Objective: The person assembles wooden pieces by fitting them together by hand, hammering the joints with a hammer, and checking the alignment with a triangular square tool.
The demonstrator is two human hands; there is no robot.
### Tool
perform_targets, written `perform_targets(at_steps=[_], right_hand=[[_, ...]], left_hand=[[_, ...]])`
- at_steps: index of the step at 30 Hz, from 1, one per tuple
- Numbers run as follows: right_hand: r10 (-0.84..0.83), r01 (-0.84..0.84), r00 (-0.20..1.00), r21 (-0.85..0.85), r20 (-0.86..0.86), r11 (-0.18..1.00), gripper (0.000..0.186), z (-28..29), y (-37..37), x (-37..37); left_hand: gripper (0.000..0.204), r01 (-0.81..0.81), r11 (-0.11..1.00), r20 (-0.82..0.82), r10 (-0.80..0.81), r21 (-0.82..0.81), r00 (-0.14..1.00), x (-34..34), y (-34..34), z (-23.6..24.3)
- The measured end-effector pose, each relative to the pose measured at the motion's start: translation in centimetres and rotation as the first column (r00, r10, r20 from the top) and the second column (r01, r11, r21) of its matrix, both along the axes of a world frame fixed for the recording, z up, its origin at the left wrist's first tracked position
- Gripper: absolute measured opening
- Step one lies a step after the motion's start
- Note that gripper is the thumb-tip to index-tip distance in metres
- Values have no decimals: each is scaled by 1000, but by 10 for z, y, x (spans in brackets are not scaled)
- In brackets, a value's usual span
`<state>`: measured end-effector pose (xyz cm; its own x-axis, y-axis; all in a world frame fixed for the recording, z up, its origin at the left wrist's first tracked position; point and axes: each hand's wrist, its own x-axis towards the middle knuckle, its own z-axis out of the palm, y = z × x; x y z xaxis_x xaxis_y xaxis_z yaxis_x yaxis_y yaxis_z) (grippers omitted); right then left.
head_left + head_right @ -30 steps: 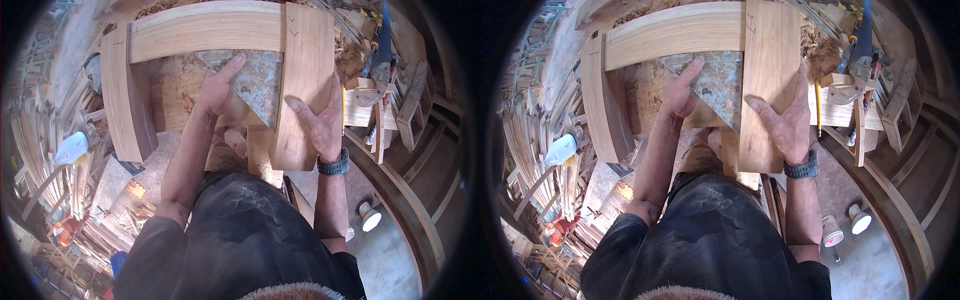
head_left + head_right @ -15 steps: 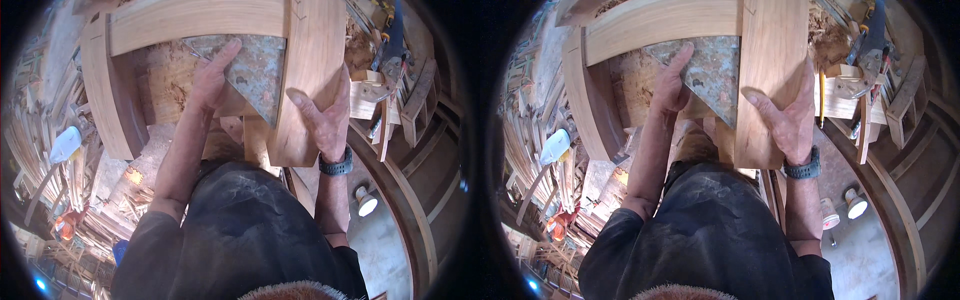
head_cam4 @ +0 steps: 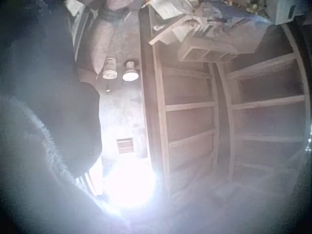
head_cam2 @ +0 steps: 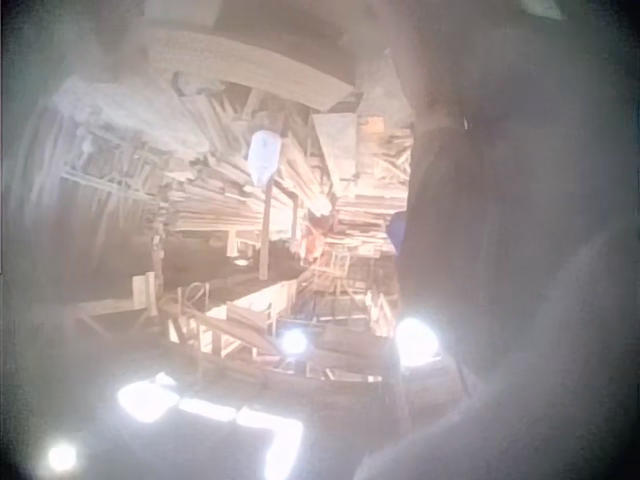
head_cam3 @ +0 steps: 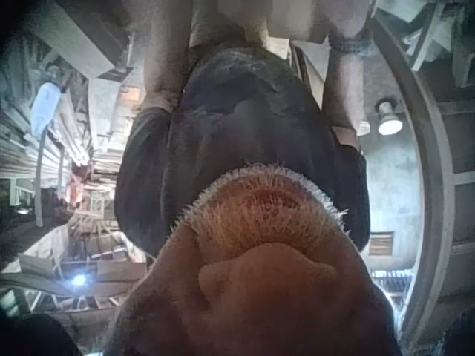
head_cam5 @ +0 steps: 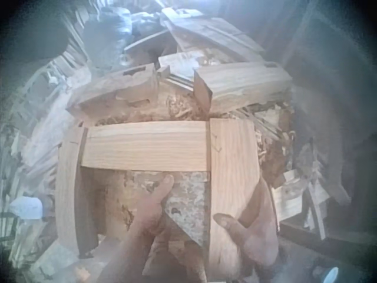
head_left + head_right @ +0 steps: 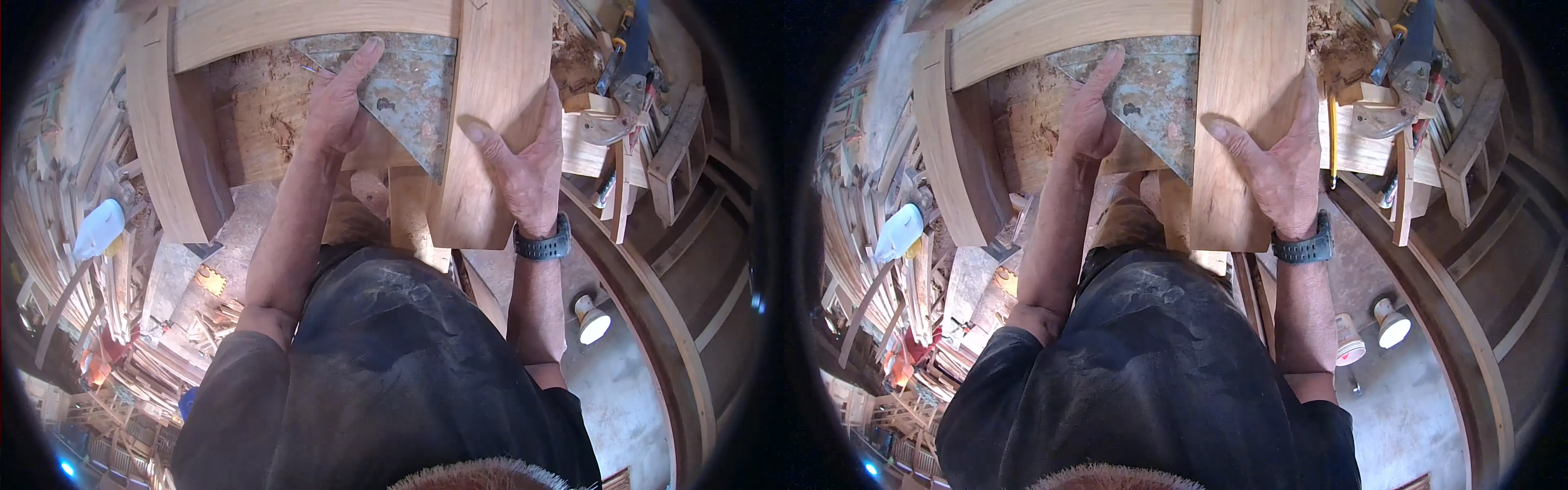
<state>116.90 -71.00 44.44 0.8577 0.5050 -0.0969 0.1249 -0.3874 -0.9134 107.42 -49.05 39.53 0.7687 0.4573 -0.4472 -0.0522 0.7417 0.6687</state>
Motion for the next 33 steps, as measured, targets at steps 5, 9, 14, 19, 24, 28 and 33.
perform_targets(at_steps=[5,9,14,19,24,28,33], right_hand=[[-15,15,993,-1,-116,1000,116,13,5,-2],[-10,10,1000,-56,-15,998,117,2,1,-1],[-15,16,1000,-48,2,999,125,-1,0,0],[-50,52,991,16,-126,998,120,8,4,-4],[79,-29,975,-232,208,972,119,4,-1,-1],[-76,74,983,-19,-165,997,120,14,4,-6],[-40,36,998,-73,-54,997,121,15,5,-4]], left_hand=[[34,7,1000,18,-6,-26,1000,-1,3,-3],[29,-5,997,-5,4,-80,1000,2,1,6],[31,-27,998,-36,25,-58,999,0,3,4],[32,-57,997,-55,55,-42,997,6,-1,8],[32,-22,998,10,23,-65,1000,3,2,8],[28,-21,999,-26,20,-38,999,3,-1,7],[26,-31,999,-14,31,-27,999,2,0,4]])
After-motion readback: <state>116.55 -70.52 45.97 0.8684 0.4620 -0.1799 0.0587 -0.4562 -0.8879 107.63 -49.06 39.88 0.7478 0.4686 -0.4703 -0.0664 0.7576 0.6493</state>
